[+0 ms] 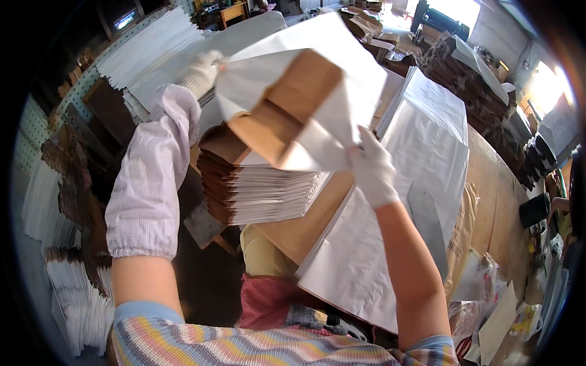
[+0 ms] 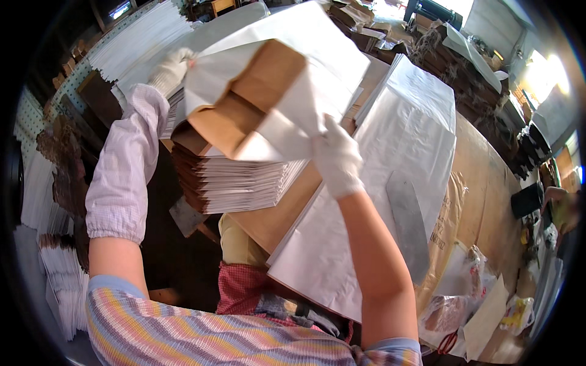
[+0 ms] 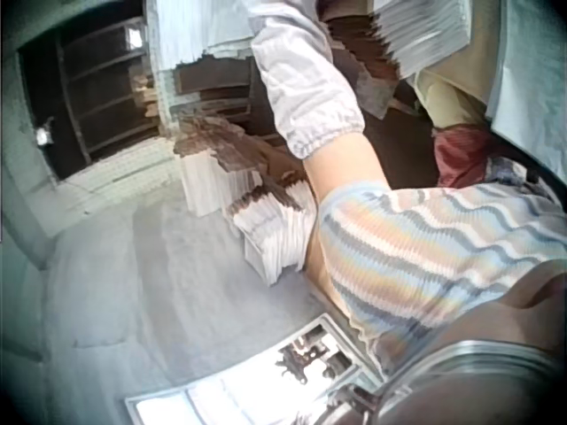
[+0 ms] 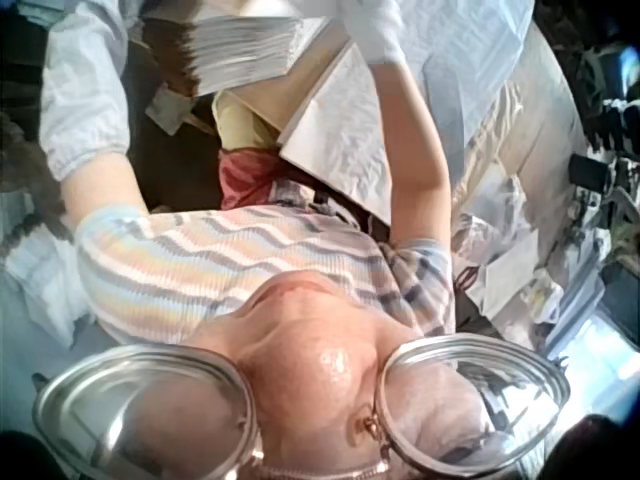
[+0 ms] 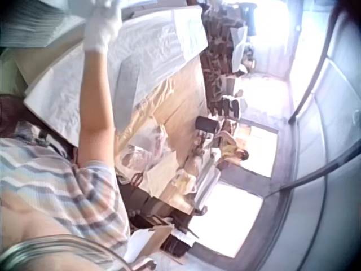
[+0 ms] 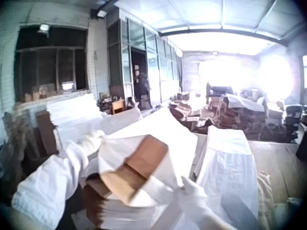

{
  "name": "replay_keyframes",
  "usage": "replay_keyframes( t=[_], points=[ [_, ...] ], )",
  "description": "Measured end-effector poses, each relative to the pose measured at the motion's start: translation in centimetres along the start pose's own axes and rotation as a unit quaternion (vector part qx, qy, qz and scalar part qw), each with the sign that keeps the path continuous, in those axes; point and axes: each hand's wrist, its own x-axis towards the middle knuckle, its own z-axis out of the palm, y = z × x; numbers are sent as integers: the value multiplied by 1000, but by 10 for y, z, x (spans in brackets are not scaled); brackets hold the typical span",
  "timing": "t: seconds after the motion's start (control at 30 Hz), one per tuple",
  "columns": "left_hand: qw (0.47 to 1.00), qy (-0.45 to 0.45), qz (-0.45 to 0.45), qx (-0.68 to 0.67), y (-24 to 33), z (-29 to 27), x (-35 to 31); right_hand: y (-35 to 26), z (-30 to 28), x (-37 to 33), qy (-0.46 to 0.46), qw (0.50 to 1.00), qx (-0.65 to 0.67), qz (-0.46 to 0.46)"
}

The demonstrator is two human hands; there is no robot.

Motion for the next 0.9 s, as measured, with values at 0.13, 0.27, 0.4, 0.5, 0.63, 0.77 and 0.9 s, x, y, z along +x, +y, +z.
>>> replay_keyframes(
  t=[0.13, 0.27, 0.4, 0.5, 0.63, 0.77, 0.9],
  points=[
    [984, -30, -172, 20, -132, 78, -49, -11, 84, 28, -116, 961, -243, -56],
    [963, 47, -260, -59, -316, 58, -150, -46, 91, -16, -186, 962, -124, -158],
    [987, -7, -158, 4, -155, 82, -108, 77, 15, -89, -150, 962, -143, -179],
    [982, 141, -115, -49, -24, -27, -151, 144, -46, -161, -109, 941, -264, -182],
    [928, 20, 54, -369, 103, -31, -236, 201, -128, -248, 43, 916, -399, 12],
    [933, -139, 266, -200, 225, 98, -295, 211, -157, -267, 79, 876, -408, 244],
    [926, -244, 285, -47, 270, 156, -322, 222, -163, -260, 139, 914, -251, 286]
  ],
)
